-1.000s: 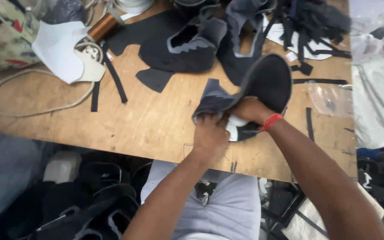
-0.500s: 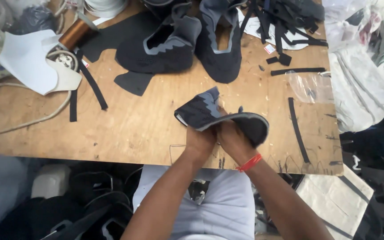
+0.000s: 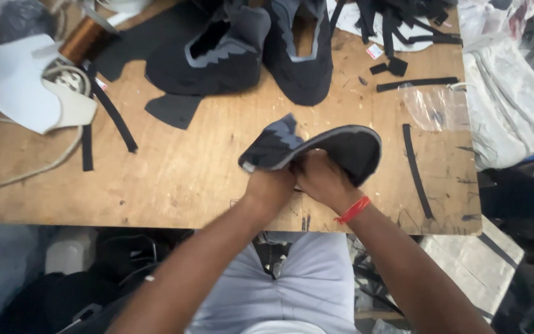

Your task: The person sits at a workbench assembling shoe uppers. They pick up an upper, insert and press a foam lining and heel piece into place by hand, press the seams flat, then set the finished upper on the table and reach for the next one, repeating the assembly on several uppers.

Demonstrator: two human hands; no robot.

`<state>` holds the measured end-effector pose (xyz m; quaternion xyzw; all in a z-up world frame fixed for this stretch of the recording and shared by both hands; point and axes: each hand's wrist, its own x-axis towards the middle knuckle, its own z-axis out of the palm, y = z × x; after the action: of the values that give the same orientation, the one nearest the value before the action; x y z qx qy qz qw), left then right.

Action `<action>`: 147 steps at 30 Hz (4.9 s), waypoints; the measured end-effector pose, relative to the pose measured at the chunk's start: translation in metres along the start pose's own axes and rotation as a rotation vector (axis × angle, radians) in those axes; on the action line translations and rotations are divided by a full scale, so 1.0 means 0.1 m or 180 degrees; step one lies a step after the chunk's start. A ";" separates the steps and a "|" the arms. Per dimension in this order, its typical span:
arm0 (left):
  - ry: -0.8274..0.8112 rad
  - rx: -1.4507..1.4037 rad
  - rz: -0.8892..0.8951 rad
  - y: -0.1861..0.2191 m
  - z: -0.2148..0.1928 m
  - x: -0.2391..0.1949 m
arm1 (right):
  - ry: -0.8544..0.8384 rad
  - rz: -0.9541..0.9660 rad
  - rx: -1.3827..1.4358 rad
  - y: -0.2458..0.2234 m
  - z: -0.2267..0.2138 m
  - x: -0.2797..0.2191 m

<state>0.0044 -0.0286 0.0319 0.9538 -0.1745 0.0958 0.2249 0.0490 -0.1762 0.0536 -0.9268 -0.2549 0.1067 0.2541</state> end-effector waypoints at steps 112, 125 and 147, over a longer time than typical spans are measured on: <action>-0.0719 -0.0044 -0.0579 -0.62 -0.26 -0.34 | 0.0479 -0.1002 0.0545 -0.30 0.25 -0.13; -0.0582 -0.1732 -0.1118 -0.58 -0.10 0.06 | 0.0261 0.0124 -0.0436 -0.16 0.25 -0.24; -0.1094 -0.2906 -0.1003 -0.62 -0.54 -0.53 | -0.0131 -0.1221 -0.1968 -0.12 0.33 -0.44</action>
<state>-0.0265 0.0641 0.0414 0.7751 -0.0871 -0.1835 0.5983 -0.0044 -0.1770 0.0345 -0.8929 -0.4494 -0.0064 -0.0278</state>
